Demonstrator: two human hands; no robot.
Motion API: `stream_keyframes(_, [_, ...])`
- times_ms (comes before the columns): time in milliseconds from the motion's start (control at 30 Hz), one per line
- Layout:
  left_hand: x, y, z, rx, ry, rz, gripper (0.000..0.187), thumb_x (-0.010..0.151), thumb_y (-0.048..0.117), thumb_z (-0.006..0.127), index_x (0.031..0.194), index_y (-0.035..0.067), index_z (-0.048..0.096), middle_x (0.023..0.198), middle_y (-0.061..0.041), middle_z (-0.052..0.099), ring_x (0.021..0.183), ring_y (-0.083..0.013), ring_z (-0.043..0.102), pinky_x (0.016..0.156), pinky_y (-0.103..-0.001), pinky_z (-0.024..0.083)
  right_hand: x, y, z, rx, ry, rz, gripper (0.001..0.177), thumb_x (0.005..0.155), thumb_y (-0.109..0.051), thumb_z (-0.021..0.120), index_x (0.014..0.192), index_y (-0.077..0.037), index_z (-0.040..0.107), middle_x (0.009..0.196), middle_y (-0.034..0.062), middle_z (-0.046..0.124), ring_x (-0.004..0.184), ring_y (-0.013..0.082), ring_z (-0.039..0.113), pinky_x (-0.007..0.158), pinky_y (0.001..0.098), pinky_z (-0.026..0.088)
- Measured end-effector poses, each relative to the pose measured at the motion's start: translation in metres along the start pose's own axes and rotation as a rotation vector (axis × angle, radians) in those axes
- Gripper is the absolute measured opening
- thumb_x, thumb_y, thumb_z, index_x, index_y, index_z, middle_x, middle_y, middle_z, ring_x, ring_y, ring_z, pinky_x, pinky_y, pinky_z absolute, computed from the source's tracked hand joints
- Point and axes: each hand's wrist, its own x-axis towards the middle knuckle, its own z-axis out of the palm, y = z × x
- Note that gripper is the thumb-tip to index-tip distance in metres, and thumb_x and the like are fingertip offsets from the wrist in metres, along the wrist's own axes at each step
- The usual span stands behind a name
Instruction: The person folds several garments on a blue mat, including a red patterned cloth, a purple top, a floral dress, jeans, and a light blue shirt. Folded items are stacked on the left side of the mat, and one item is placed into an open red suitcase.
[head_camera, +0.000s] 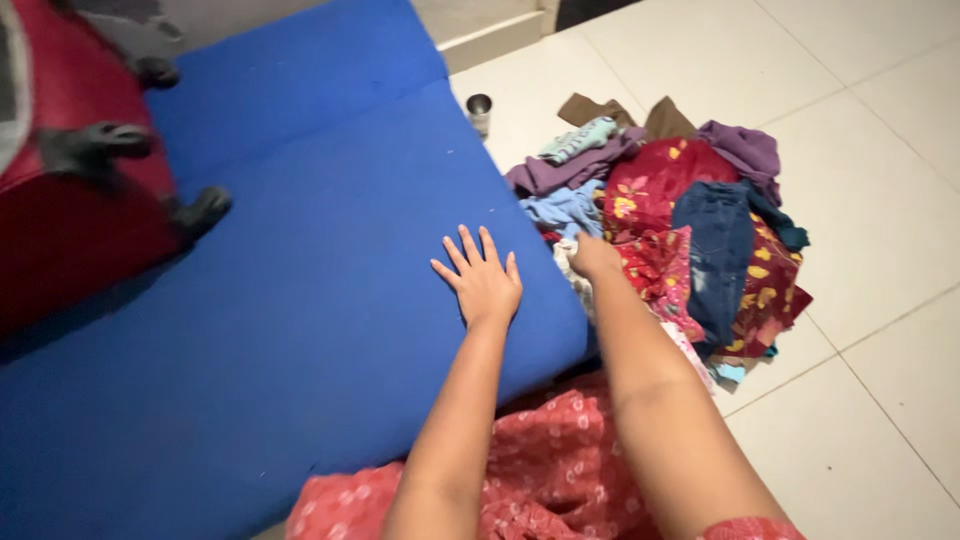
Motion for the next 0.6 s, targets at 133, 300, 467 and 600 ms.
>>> stream_keyframes(133, [0.026, 0.048, 0.014, -0.052, -0.041, 0.117, 0.068, 0.095, 0.049, 0.051, 0.150, 0.010, 0.043, 0.164, -0.018, 0.028, 0.151, -0.0468, 0.018, 0.117, -0.072, 0.008, 0.025, 0.054, 0.026, 0.176, -0.103, 0.090, 0.081, 0.079, -0.044, 0.082, 0.144, -0.007, 0.052, 0.139, 0.0253, 0.060, 0.128, 0.0397, 0.059, 0.107, 0.0464, 0.047])
stream_keyframes(300, [0.047, 0.100, 0.057, 0.041, -0.149, 0.363, 0.057, 0.094, 0.039, 0.060, 0.140, 0.006, 0.055, 0.148, -0.013, 0.051, 0.151, -0.0388, 0.029, 0.121, -0.066, 0.018, 0.043, 0.113, 0.033, 0.252, 0.103, 0.084, 0.072, 0.074, -0.034, 0.083, 0.138, -0.012, 0.059, 0.138, 0.0214, 0.060, 0.127, 0.0373, 0.058, 0.106, 0.0456, 0.047])
stream_keyframes(467, [0.059, 0.128, 0.115, -0.105, -0.365, 0.406, 0.054, 0.091, 0.039, 0.066, 0.134, 0.007, 0.059, 0.143, -0.011, 0.057, 0.145, -0.0361, 0.040, 0.115, -0.056, 0.037, 0.056, 0.143, 0.042, 0.165, 0.235, -0.025, 0.045, 0.090, -0.034, 0.076, 0.132, -0.019, 0.070, 0.129, 0.0192, 0.067, 0.123, 0.0382, 0.062, 0.106, 0.0479, 0.051])
stream_keyframes(600, [0.081, 0.135, 0.142, -0.390, -0.694, 0.130, 0.056, 0.089, 0.047, 0.068, 0.133, 0.013, 0.062, 0.137, -0.013, 0.063, 0.131, -0.0376, 0.054, 0.104, -0.050, 0.048, 0.076, 0.119, 0.047, 0.047, 0.324, 0.020, 0.041, 0.093, -0.038, 0.077, 0.123, -0.013, 0.067, 0.124, 0.0146, 0.066, 0.119, 0.0362, 0.063, 0.099, 0.0491, 0.055])
